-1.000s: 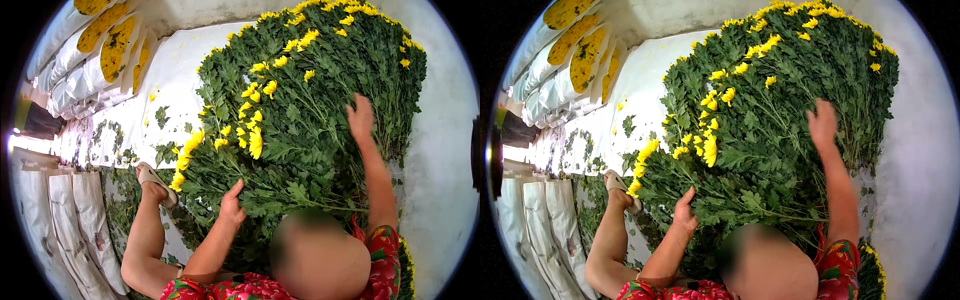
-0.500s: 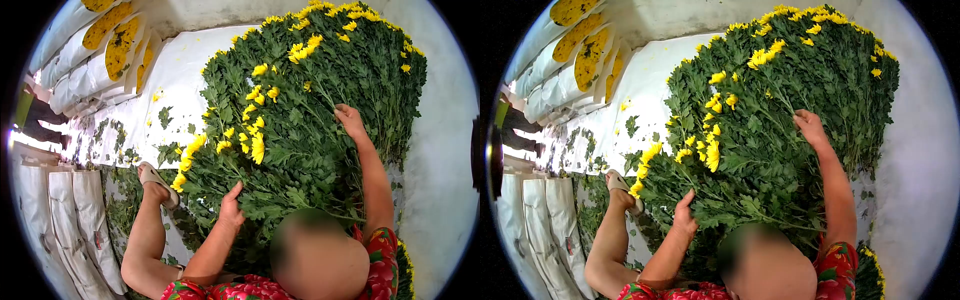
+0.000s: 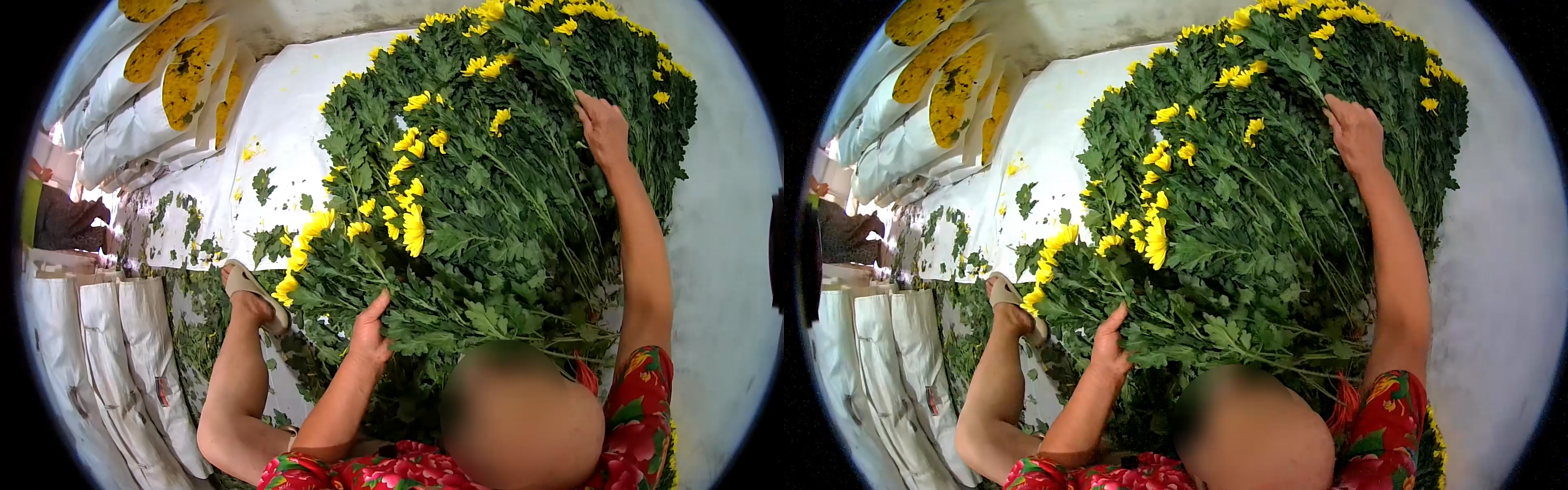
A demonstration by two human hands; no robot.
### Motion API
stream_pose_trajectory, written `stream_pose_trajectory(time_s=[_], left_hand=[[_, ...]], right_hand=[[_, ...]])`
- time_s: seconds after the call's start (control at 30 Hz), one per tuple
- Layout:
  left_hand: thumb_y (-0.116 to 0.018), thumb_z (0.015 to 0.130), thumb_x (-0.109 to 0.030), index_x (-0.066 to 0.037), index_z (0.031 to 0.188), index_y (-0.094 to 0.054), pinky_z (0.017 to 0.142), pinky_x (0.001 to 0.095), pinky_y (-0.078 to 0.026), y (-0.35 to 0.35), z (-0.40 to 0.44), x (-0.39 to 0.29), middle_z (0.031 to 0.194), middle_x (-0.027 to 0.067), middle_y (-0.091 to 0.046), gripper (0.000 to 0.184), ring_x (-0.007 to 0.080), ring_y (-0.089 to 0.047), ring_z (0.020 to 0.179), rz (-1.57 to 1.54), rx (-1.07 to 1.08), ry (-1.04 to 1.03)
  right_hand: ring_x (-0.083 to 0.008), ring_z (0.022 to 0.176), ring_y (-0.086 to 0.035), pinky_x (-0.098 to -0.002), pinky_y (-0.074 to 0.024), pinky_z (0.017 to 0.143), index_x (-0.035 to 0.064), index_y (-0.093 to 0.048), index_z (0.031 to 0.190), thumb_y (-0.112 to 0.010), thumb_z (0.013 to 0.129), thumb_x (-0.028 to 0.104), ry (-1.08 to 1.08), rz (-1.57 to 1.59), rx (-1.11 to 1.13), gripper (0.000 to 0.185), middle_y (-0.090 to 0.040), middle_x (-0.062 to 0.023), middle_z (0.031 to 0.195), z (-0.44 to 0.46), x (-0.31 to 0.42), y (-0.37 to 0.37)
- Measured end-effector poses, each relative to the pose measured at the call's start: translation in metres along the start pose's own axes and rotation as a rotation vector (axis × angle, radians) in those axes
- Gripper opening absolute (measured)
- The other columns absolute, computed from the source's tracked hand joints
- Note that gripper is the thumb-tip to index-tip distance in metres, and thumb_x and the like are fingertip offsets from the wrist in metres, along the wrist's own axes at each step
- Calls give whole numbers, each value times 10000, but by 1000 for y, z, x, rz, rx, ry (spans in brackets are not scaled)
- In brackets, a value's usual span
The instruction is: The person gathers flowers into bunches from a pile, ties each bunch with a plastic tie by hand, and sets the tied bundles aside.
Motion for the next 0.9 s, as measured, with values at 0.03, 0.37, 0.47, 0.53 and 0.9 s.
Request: stream_pose_trajectory(time_s=[0.03,0.37,0.47,0.53,0.9], left_hand=[[-688,904,-316,-25,1277,-578,978,475,-487,0,2,-3,1242,147,-625,486,313,-607,1114,-9,31,-30],[-709,881,-298,-25,1208,-616,914,493,-525,40,10,-42,1146,154,-667,437,317,-644,1035,32,-83,-28],[-710,881,-327,-44,1245,-603,956,501,-494,23,11,-11,1218,140,-639,474,320,-612,1093,80,-119,27],[-712,881,-338,-43,1252,-598,972,494,-484,14,16,9,1234,140,-630,488,315,-601,1113,54,-46,40],[-543,928,-617,-99,1462,-403,1078,507,-412,-8,7,-15,1449,114,-479,758,300,-497,1296,-85,73,-43]], right_hand=[[-283,854,-607,-413,-470,734,130,-634,1198,-628,938,195,67,-89,-19,268,-672,-65,949,0,0,-4],[-257,904,-570,-388,-462,723,139,-560,1264,-596,860,62,260,-302,14,412,-609,-46,996,1,-1,2],[-315,980,-548,-442,-469,777,102,-534,1256,-578,801,-12,144,-296,-80,472,-576,-104,1075,-23,57,-9],[-356,1059,-545,-478,-452,886,77,-469,1362,-607,845,68,25,118,349,535,-579,-169,1162,-59,96,-76],[-160,707,-523,-275,-431,634,54,-644,1248,-574,933,-4,-18,757,-4,328,-552,-48,824,-38,179,90]])
Point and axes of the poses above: each hand's wrist, its own z-axis towards the middle knuckle, its own y-axis out of the back of the hand, x = y × z, the point moved 10 cm from there along z, towards the middle knuckle
